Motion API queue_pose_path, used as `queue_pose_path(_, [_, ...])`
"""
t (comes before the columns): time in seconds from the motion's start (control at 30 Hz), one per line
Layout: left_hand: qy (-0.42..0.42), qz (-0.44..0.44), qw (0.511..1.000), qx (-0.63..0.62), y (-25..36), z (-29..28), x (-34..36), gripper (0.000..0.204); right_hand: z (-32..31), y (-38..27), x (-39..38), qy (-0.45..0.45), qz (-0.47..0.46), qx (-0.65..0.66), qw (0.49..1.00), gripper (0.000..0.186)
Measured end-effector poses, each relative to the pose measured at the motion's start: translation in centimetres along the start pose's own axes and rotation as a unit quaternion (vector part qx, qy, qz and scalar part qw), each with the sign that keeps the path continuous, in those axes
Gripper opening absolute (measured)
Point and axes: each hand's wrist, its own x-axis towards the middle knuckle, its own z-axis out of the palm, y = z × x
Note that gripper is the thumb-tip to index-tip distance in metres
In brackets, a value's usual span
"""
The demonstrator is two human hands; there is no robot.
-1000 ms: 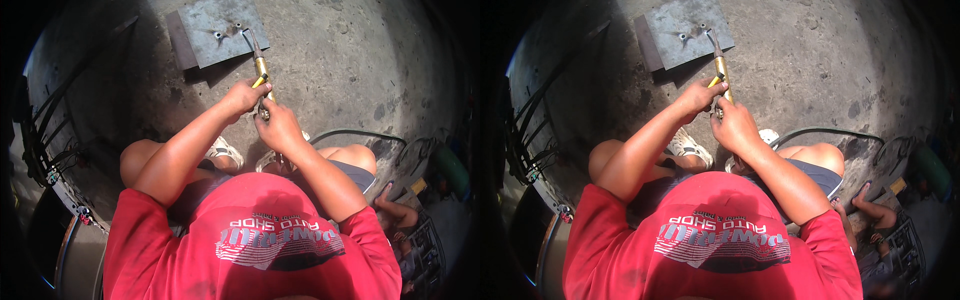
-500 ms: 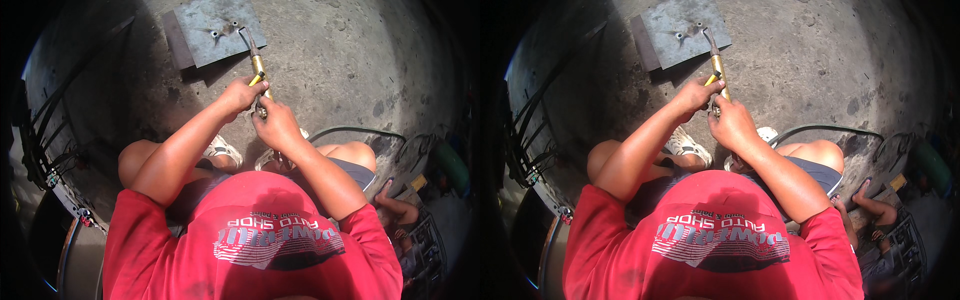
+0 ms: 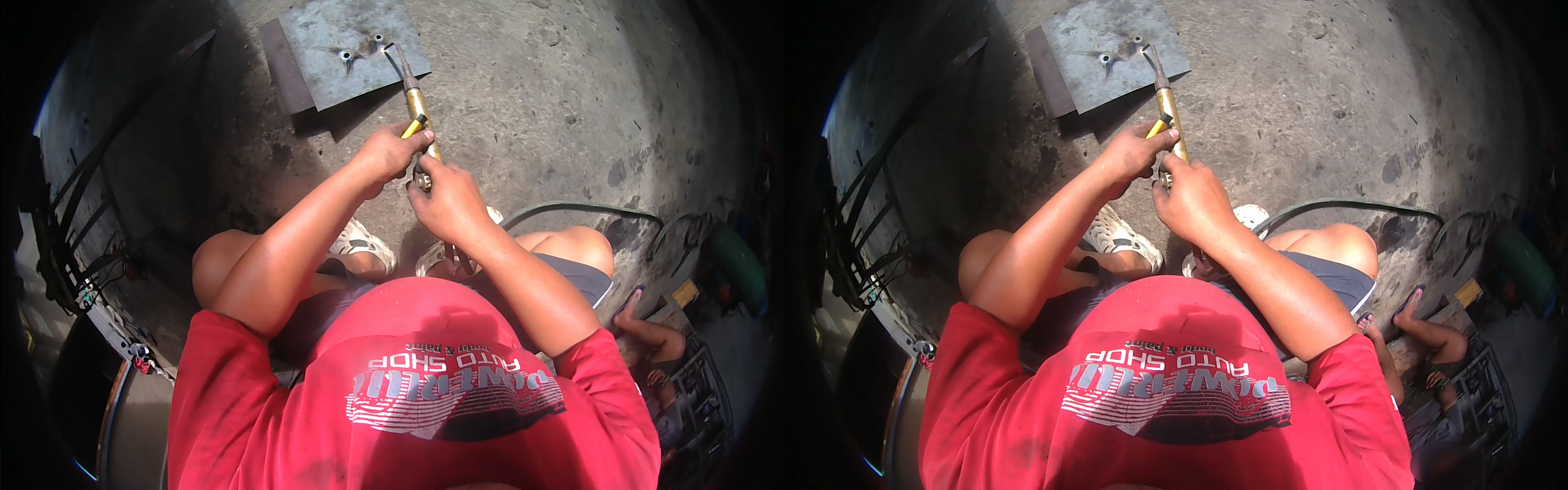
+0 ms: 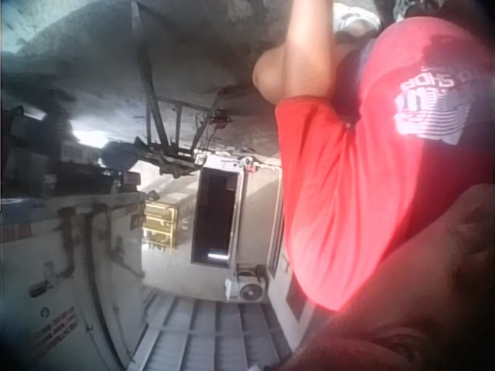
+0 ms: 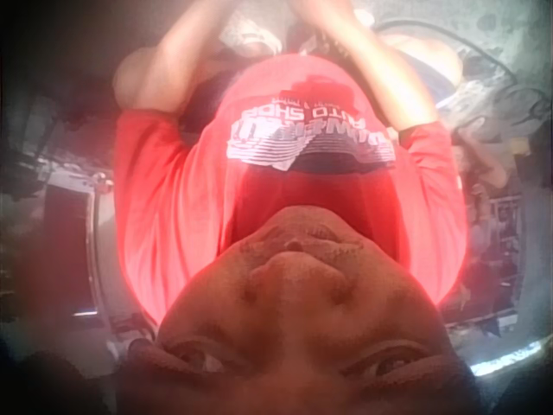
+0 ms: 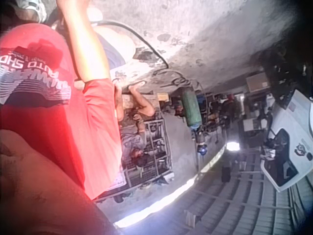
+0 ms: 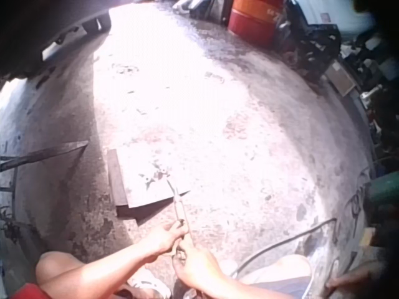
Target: The person sits on the floor and uses a handheld welding torch to apply heat to a flat metal plate. They move the torch along the surface, creating sparks and melting the metal in specific areas.
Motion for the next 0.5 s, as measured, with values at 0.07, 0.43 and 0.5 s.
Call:
queue_pose_path(0.07, [0.003,0.001,1.000,0.000,-0.03,0.04,-0.01,0.036,-0.01,0.01,0.00,-0.001,0.001,0.000,1.000,0.046])
queue_pose_path(0.43, [0.002,0.003,1.000,0.009,-0.17,0.03,0.14,0.036,-0.01,0.01,0.00,-0.002,0.003,0.000,1.000,0.048])
queue_pose_path(0.5, [0.001,0.002,1.000,0.007,-0.16,0.05,0.17,0.036,0.02,0.06,0.05,-0.003,0.004,0.000,1.000,0.048])
